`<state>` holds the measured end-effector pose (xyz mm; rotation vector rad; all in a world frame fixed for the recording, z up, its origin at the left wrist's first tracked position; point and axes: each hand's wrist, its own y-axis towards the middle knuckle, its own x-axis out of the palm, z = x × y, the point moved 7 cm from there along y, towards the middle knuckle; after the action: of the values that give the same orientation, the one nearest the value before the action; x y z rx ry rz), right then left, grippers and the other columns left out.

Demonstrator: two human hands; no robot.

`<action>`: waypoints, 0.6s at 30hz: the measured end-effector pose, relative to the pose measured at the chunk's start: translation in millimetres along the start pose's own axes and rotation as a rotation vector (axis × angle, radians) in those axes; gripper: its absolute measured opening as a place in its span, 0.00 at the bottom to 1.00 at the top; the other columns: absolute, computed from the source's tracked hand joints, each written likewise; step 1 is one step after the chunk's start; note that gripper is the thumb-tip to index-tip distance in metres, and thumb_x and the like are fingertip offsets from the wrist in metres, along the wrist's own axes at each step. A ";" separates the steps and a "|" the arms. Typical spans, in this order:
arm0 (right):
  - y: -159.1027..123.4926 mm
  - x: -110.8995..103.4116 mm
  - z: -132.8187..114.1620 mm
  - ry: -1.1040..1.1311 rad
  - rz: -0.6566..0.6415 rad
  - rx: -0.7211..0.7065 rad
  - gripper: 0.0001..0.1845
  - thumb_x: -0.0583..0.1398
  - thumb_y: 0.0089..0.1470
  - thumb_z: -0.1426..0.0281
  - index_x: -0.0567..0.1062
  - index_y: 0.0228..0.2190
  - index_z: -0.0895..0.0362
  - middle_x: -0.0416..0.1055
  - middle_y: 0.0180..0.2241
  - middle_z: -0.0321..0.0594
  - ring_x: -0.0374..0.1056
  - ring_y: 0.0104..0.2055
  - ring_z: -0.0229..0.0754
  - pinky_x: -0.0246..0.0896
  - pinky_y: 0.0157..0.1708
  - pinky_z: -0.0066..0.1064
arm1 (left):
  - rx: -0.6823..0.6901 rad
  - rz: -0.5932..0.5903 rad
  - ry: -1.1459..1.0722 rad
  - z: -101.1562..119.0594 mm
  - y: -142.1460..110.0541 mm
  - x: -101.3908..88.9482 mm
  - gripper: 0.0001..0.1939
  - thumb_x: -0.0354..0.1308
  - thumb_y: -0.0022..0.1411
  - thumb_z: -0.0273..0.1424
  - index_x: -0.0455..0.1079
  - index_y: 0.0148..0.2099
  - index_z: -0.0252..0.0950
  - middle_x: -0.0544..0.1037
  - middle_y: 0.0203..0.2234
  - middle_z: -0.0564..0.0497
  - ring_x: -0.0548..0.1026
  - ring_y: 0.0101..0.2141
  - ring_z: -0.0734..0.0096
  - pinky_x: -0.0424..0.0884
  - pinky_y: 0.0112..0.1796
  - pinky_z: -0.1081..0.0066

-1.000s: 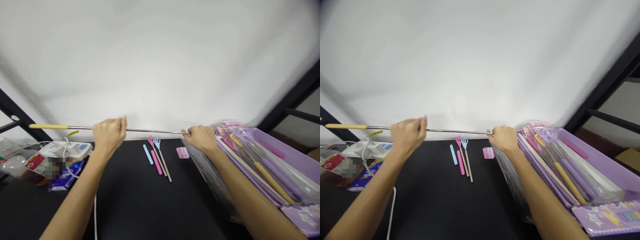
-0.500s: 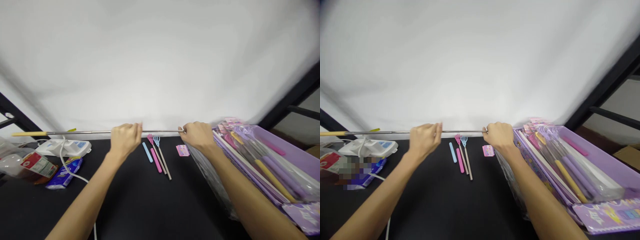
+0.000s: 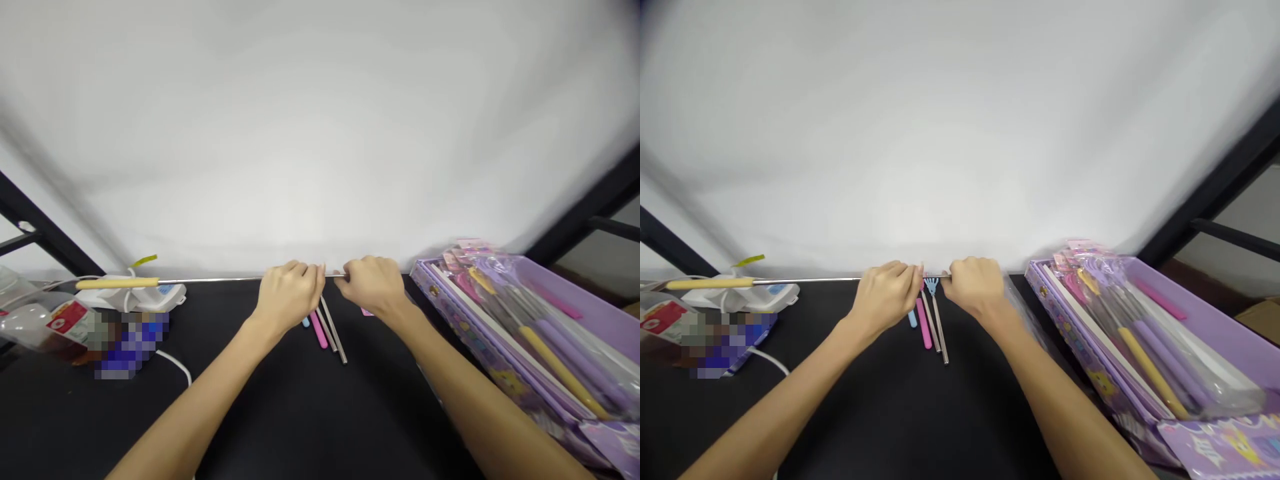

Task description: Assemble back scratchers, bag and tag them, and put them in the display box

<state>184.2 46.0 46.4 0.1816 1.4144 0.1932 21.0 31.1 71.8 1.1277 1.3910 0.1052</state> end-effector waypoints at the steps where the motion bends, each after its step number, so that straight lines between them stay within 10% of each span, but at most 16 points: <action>1: 0.6 0.8 -1.8 0.004 -0.005 -0.009 0.23 0.50 0.57 0.59 0.82 0.33 0.57 0.78 0.30 0.52 0.75 0.35 0.50 0.56 0.31 0.34 | 0.014 -0.008 -0.001 -0.3 -0.1 -0.2 0.26 0.39 0.72 0.33 0.71 0.26 0.34 0.74 0.19 0.46 0.71 0.22 0.68 0.50 0.25 0.67; 7: 2.5 2.2 16.4 -0.034 -0.016 0.080 0.21 0.52 0.56 0.61 0.82 0.34 0.57 0.78 0.32 0.53 0.75 0.37 0.54 0.57 0.32 0.36 | -0.320 -0.029 0.244 -57.9 -8.5 -5.9 0.28 0.40 0.71 0.36 0.71 0.24 0.34 0.74 0.16 0.43 0.73 0.20 0.62 0.45 0.24 0.66; 13: -0.3 -0.7 -6.9 -0.017 0.012 -0.025 0.20 0.51 0.56 0.63 0.81 0.32 0.58 0.78 0.31 0.53 0.75 0.36 0.52 0.57 0.32 0.35 | -0.083 -0.026 0.059 -18.9 -5.7 -2.3 0.27 0.39 0.71 0.33 0.71 0.24 0.34 0.75 0.17 0.46 0.73 0.20 0.67 0.47 0.24 0.67; 18: -4.0 -5.3 4.5 -0.041 0.019 0.014 0.19 0.52 0.55 0.64 0.81 0.32 0.59 0.78 0.32 0.54 0.75 0.37 0.53 0.58 0.32 0.35 | -0.227 -0.016 0.167 -32.1 -6.4 -6.7 0.27 0.42 0.69 0.34 0.70 0.21 0.34 0.75 0.16 0.45 0.74 0.19 0.64 0.43 0.23 0.67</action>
<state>188.0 40.8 51.2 0.2096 1.3736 0.1937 -9.9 41.4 79.2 0.9345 1.4941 0.3438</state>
